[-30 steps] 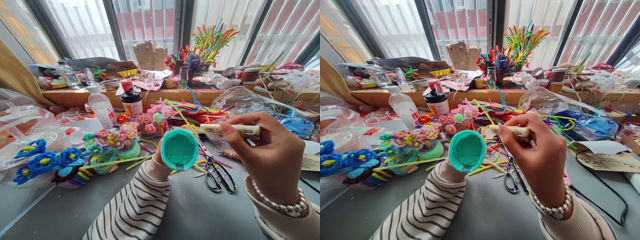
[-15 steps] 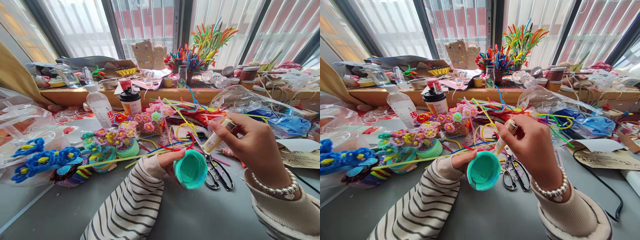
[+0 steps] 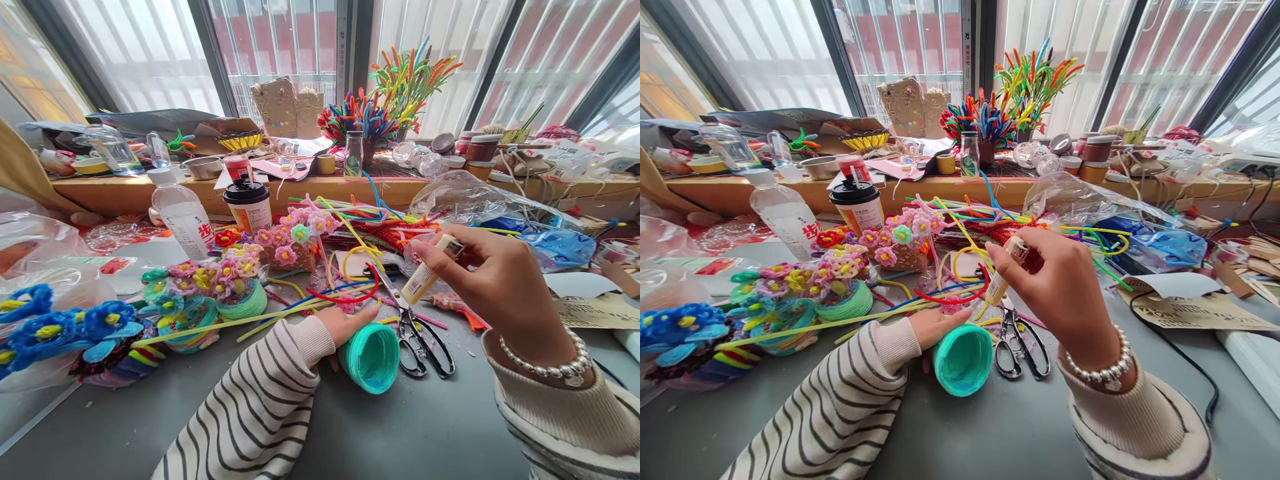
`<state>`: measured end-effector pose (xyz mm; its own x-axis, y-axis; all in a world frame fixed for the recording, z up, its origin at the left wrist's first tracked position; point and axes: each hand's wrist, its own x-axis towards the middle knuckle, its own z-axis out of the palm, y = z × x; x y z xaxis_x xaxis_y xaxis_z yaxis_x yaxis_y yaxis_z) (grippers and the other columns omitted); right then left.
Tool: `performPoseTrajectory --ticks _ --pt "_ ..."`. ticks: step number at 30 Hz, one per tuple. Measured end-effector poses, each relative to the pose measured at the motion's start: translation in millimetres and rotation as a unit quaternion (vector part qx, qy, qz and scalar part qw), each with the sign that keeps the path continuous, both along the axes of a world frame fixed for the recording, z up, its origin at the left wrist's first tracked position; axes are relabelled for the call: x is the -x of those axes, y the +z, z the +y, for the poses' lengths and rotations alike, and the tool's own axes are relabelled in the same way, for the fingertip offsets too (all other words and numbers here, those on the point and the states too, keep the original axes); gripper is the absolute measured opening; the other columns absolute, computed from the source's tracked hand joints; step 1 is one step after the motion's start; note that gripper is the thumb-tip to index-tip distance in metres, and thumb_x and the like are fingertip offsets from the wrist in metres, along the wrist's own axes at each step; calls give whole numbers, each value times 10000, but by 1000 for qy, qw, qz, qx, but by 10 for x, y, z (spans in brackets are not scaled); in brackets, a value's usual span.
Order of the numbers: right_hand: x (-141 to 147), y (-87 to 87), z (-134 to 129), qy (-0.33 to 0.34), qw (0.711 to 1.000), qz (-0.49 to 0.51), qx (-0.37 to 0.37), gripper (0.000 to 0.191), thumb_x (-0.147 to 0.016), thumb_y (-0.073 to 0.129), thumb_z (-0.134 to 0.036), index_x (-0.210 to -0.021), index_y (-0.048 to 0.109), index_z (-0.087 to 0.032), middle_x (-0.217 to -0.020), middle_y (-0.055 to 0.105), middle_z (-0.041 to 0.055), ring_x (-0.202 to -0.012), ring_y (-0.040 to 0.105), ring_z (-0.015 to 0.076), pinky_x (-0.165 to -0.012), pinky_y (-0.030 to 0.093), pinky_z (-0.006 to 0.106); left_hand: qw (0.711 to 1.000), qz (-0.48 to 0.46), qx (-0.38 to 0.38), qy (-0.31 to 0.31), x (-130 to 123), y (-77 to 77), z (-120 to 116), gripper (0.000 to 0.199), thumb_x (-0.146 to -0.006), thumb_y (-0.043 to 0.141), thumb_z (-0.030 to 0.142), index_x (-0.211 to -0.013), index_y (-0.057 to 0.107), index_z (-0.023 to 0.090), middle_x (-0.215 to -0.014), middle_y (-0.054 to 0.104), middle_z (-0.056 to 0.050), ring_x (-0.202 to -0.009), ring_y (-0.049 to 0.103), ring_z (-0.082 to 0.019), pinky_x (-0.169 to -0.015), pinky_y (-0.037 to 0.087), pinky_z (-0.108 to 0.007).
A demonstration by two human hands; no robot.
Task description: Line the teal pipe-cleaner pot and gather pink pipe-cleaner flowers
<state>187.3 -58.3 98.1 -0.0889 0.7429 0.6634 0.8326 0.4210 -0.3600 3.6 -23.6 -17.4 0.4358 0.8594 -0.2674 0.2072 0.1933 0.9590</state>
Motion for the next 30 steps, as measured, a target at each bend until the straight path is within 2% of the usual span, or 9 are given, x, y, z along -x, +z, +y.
performPoseTrajectory --ticks 2,5,8,12,15,18,21,24,30 --pt "-6 2 6 -4 1000 3 0 286 -706 512 -417 -546 548 -182 -427 438 -41 -391 337 74 -408 277 211 968 246 -33 -22 32 100 5 543 -628 395 625 -306 503 202 -257 391 -27 -492 562 -263 -574 419 -380" --pt "-4 9 4 -19 1000 10 7 292 -697 512 -441 -577 571 -182 -423 444 -40 -379 341 74 -406 276 216 939 308 -155 -15 85 269 10 600 -701 240 623 -548 624 188 -527 580 -62 -632 571 -257 -648 397 -371" --pt "-5 15 -7 -34 999 6 9 310 -704 495 -456 -576 572 -184 -438 460 -32 -386 358 79 -411 277 221 933 273 -233 -12 125 343 -62 564 -738 243 574 -863 617 171 -832 623 -89 -816 548 -258 -743 378 -366" --pt "-14 11 -11 -32 999 -4 -3 300 -706 499 -445 -574 564 -183 -429 431 -39 -385 343 76 -417 275 221 926 211 -313 25 68 233 -278 700 -602 525 551 -1157 408 141 -1089 512 -140 -1002 460 -285 -857 333 -403" --pt "-15 -1 0 -23 1000 -4 -10 291 -709 505 -423 -552 541 -181 -414 395 -49 -376 312 68 -416 265 217 899 221 -369 80 -43 98 -412 885 -484 621 547 -1204 342 114 -1134 437 -180 -1051 396 -326 -893 292 -461" --pt "-6 -16 7 -18 1000 -6 -12 300 -712 508 -406 -518 500 -178 -412 368 -55 -379 297 63 -418 257 211 889 221 -386 103 -127 11 -463 828 -520 625 481 -1213 331 136 -1122 424 -174 -1043 394 -333 -878 310 -478" --pt "6 -27 3 -18 1000 -12 -8 319 -711 514 -395 -491 452 -172 -415 344 -62 -387 290 57 -425 256 202 880 219 -411 91 -145 -29 -459 731 -578 600 353 -1212 304 142 -1104 435 -155 -1036 411 -298 -874 340 -450" --pt "5 -24 9 -18 1000 -14 4 316 -717 511 -385 -498 443 -168 -432 356 -61 -402 302 55 -437 261 196 872 204 -442 60 -114 -69 -454 825 -531 639 321 -1228 229 155 -1156 392 -145 -1089 374 -277 -897 338 -433" --pt "-51 -144 118 -1 999 23 44 262 -744 462 -373 -590 490 -164 -563 483 -10 -529 426 100 -514 320 221 913 175 -343 137 5 -185 -503 959 -468 696 401 -1231 162 175 -1141 409 -153 -1067 406 -302 -874 334 -496"
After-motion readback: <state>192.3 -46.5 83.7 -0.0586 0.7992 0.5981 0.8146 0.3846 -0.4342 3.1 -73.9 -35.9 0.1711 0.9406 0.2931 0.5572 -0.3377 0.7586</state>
